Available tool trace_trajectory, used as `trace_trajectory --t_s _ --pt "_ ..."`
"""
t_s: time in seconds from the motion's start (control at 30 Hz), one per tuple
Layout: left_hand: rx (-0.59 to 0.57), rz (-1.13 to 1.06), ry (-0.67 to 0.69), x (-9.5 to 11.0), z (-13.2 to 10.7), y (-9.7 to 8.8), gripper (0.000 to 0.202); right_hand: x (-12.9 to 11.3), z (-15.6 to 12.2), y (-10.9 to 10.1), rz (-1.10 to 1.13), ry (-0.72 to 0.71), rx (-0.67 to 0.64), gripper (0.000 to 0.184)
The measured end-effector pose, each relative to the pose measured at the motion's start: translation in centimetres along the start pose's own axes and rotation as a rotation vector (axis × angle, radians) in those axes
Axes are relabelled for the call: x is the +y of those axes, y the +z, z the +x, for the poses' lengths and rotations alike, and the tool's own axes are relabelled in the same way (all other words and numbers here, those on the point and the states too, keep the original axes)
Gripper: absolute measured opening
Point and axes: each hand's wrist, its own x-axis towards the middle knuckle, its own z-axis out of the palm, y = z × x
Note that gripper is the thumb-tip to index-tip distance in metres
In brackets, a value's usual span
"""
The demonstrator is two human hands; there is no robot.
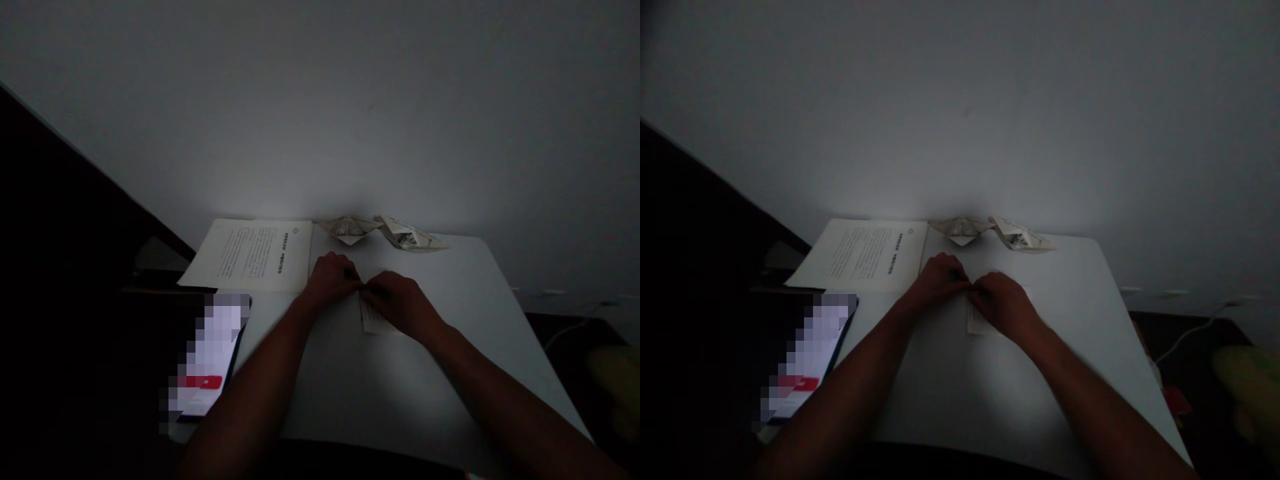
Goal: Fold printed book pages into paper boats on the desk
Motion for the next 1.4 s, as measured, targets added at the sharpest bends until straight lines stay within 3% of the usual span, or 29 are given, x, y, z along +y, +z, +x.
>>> trace_trajectory --t_s 0.2,0.57,0.87,1.03,1.2,1.4 --pt "-0.007 0.031 0.008 0.0 0.0 0.0 0.008 0.6 0.7 0.8 -0.1 -0.005 0.004 0.019" --pt "0.006 0.009 -0.008 0.0 -0.1 0.1 0.009 0.2 -1.3 0.3 -0.033 -0.069 -0.034 0.028" --pt "0.017 0.009 -0.003 0.0 -0.1 0.2 0.009 0.3 -2.9 -0.1 0.021 -0.108 -0.06 0.052" --pt "0.015 0.008 -0.002 0.1 -0.3 0.1 0.009 0.8 -3.2 -0.2 0.053 -0.197 -0.027 0.039" --pt "0.005 0.042 0.091 0.1 -0.7 -0.2 0.012 0.9 -3.0 -0.6 0.106 -0.228 -0.03 0.016" --pt "-0.02 -0.048 0.22 0.3 -1.4 -0.6 0.022 0.9 -3.0 -1.0 0.214 -0.23 0.047 0.01"
